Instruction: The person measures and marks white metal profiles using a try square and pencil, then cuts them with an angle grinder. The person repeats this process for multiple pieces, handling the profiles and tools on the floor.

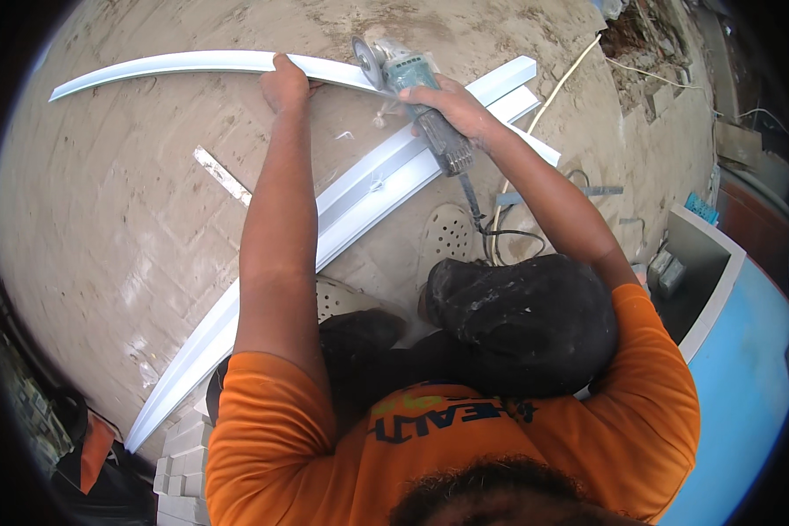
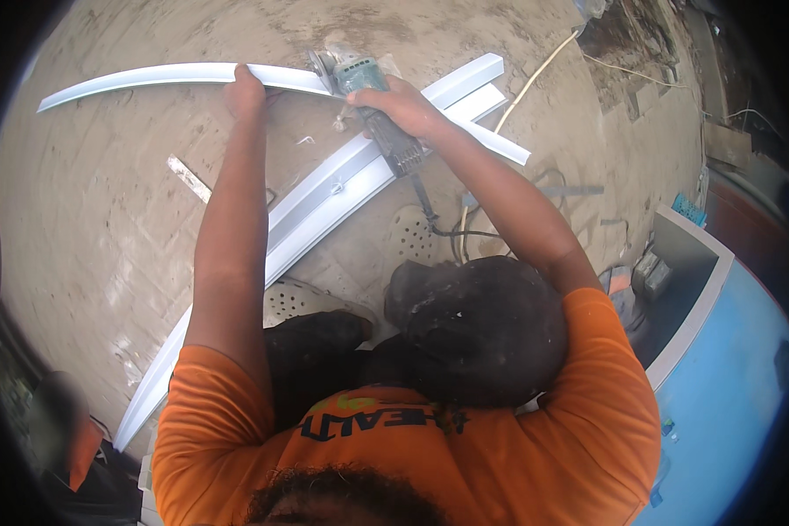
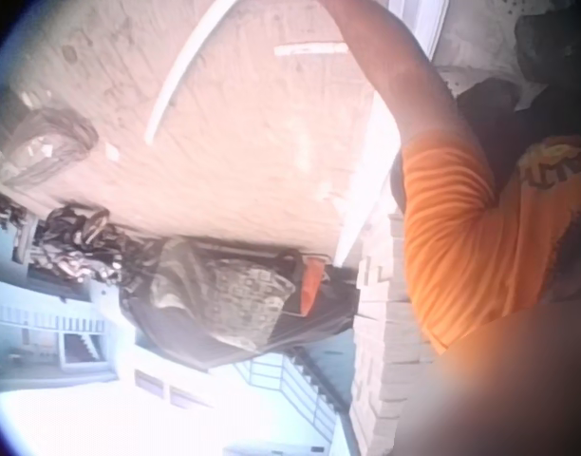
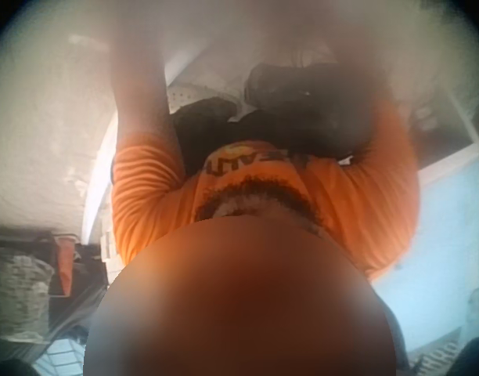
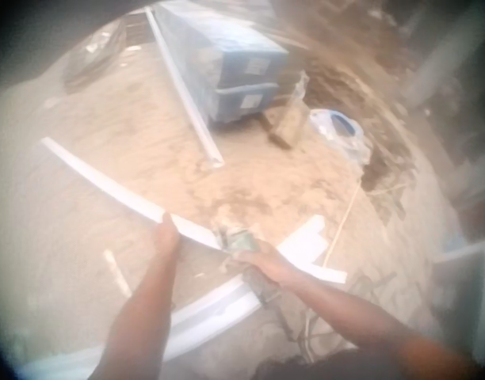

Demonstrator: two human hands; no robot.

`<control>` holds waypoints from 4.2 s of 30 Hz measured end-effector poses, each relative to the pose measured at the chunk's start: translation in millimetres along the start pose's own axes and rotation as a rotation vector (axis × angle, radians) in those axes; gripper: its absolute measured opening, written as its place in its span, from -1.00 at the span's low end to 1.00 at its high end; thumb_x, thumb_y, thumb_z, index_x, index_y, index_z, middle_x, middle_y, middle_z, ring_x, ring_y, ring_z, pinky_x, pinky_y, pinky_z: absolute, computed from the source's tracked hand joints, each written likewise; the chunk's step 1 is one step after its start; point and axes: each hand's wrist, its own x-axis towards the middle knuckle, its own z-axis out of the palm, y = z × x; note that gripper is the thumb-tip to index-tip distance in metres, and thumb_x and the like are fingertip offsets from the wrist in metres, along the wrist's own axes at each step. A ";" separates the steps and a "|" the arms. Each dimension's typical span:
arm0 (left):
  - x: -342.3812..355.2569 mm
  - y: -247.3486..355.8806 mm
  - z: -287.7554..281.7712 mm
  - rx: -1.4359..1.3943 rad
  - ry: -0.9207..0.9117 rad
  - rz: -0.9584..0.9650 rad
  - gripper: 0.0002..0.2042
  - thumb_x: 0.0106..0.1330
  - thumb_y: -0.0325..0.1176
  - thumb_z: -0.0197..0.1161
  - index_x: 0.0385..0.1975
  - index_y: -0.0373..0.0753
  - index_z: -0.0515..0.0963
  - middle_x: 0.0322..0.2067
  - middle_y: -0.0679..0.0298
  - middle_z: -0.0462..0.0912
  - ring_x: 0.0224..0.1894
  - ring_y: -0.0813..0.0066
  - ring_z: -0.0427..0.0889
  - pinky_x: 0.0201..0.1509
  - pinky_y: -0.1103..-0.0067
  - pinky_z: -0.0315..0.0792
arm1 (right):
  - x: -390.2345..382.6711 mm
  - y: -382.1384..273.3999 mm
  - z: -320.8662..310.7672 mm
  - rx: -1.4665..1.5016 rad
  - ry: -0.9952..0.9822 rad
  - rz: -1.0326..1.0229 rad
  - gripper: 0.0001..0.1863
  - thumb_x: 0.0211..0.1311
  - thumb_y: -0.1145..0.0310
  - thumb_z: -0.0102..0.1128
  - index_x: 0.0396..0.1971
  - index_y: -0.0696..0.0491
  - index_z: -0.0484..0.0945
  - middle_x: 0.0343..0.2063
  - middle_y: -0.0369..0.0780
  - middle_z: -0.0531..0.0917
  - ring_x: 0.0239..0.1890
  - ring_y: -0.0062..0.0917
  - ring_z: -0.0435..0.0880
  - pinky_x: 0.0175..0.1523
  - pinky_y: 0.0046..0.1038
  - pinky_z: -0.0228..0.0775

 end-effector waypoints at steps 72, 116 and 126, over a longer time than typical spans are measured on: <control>16.8 -3.2 5.4 0.240 0.143 -0.013 -0.33 0.66 0.07 -0.01 0.21 -0.62 0.54 0.13 -0.33 0.74 0.19 -0.26 0.75 0.33 0.02 0.56 | 14.1 -13.9 2.3 -0.013 -0.017 0.125 -0.22 0.42 -0.17 0.41 0.19 0.32 0.53 -0.15 -0.01 0.82 -0.37 -0.49 0.85 -0.38 -0.48 0.76; -103.6 17.1 -84.2 -0.377 0.292 0.027 -0.14 0.60 0.14 0.22 0.52 -0.60 0.23 0.46 -0.18 0.48 0.42 -0.25 0.57 0.44 -0.16 0.57 | -370.3 359.7 -100.2 1.143 0.740 -0.295 -0.29 0.49 -0.18 0.34 0.22 0.19 0.53 -0.08 -0.03 0.82 -0.32 -0.38 0.84 -0.20 -0.30 0.79; -189.0 26.5 -106.5 -0.155 0.426 0.451 -0.37 0.52 0.00 0.43 0.26 -0.47 0.50 0.15 -0.18 0.73 0.19 -0.07 0.72 0.32 0.21 0.53 | -456.7 540.8 -70.9 1.633 0.818 -0.577 -0.34 0.58 -0.22 0.06 0.14 0.16 0.58 -0.24 -0.10 0.76 -0.36 -0.36 0.82 -0.27 -0.39 0.82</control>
